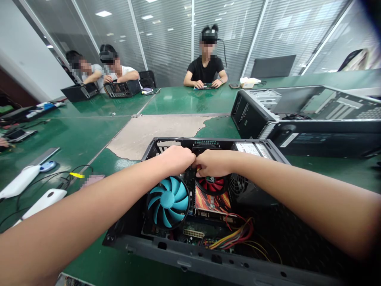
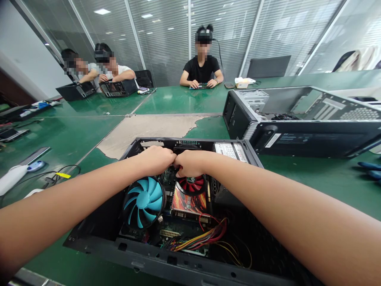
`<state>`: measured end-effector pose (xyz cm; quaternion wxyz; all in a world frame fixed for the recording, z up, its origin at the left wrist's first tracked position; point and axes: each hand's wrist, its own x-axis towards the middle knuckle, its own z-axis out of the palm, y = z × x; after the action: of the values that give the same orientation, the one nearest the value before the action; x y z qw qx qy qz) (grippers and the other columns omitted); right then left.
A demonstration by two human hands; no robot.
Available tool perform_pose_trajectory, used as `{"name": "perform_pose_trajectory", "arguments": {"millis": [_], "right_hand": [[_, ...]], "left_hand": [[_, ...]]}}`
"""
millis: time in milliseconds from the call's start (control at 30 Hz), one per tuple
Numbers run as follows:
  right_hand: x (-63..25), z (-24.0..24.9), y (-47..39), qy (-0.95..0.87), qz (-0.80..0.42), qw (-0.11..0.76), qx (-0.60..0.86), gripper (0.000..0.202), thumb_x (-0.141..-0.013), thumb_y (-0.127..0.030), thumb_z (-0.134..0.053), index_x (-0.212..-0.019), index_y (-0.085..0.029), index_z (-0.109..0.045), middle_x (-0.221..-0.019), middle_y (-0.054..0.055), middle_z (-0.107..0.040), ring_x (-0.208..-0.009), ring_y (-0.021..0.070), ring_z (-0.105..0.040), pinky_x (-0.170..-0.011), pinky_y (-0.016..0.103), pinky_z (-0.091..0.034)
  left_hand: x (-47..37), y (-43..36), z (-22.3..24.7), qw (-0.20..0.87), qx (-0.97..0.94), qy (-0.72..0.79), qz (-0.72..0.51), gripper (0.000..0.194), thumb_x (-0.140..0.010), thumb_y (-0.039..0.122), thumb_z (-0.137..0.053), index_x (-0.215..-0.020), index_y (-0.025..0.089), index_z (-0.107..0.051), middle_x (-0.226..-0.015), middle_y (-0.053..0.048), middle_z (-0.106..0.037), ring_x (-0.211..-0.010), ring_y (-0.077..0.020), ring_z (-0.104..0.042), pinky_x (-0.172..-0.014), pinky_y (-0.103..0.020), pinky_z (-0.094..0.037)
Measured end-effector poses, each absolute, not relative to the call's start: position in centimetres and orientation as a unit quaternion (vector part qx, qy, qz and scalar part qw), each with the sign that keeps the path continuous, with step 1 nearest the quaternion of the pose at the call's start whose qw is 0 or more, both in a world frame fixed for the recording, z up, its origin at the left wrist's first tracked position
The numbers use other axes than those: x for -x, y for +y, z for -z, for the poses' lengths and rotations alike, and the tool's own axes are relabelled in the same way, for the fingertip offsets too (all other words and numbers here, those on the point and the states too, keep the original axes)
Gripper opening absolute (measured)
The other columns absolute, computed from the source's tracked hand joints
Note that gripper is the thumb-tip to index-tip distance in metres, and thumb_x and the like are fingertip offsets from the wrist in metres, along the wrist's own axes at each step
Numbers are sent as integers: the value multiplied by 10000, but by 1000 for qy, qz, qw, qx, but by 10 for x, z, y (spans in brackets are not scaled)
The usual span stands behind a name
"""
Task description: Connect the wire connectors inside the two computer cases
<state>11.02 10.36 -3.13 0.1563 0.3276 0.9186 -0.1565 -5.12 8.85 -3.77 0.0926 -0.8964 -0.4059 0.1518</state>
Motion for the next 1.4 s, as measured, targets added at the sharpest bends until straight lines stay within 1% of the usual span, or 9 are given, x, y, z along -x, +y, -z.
{"name": "perform_pose_trajectory", "arguments": {"millis": [133,333,533,633,767,967,1167,1267,1400], "right_hand": [[-109,30,103,919,154,160,-326,421,-891,-345,-583,-1252,-145,-668,-1117,121,-729,-974,269,-672,-740,338,-446],[-108,29,101,917,157,165,-327,405,-895,-331,-580,-1246,-152,-674,-1119,121,-730,-975,268,-672,-744,338,-444],[-109,32,103,917,154,166,-329,400,-889,-342,-583,-1227,-152,-682,-1142,117,-725,-982,269,-670,-750,334,-448],[-108,32,102,919,149,165,-326,382,-885,-342,-580,-1202,-162,-692,-1116,114,-732,-960,267,-675,-729,333,-443],[-108,32,102,919,150,166,-325,386,-884,-342,-578,-1199,-152,-693,-1069,120,-739,-938,268,-677,-714,337,-440],[-110,35,103,921,147,156,-325,399,-874,-341,-592,-1215,-155,-685,-1122,128,-726,-965,281,-671,-724,346,-437],[-110,33,101,922,146,158,-322,381,-875,-334,-586,-1188,-149,-696,-1074,131,-734,-931,273,-675,-709,342,-437],[-110,32,101,922,152,157,-321,386,-870,-339,-584,-1185,-150,-698,-1079,135,-731,-937,275,-674,-714,344,-442],[-110,33,102,921,158,153,-322,394,-866,-348,-586,-1193,-159,-696,-1063,126,-734,-942,280,-674,-719,347,-448]], "left_hand": [[54,93,43,87,900,-401,-144,229,-850,144,-533,-981,171,-720,-924,-111,-735,-842,-262,-716,-657,-313,-507],[50,91,40,88,888,-421,-163,228,-842,150,-547,-959,189,-739,-908,-118,-746,-827,-256,-714,-663,-317,-505],[47,87,36,105,888,-414,-171,219,-859,153,-530,-956,174,-726,-893,-135,-745,-826,-288,-720,-645,-334,-494],[48,87,38,113,891,-407,-167,212,-853,148,-532,-964,164,-712,-881,-137,-742,-817,-300,-718,-637,-348,-492],[49,88,41,121,895,-399,-157,196,-859,150,-537,-970,144,-699,-856,-138,-736,-809,-280,-715,-640,-330,-483],[51,87,43,116,900,-395,-140,207,-884,163,-511,-965,158,-702,-886,-117,-739,-820,-275,-713,-658,-343,-490],[51,88,44,114,898,-401,-138,194,-892,160,-524,-970,147,-701,-887,-124,-740,-810,-240,-714,-674,-315,-493],[50,90,45,117,896,-402,-145,175,-888,146,-541,-954,152,-702,-856,-125,-738,-813,-253,-718,-665,-316,-496],[49,89,43,119,894,-407,-146,172,-891,146,-543,-954,151,-704,-880,-131,-739,-824,-273,-724,-664,-328,-504]]}}
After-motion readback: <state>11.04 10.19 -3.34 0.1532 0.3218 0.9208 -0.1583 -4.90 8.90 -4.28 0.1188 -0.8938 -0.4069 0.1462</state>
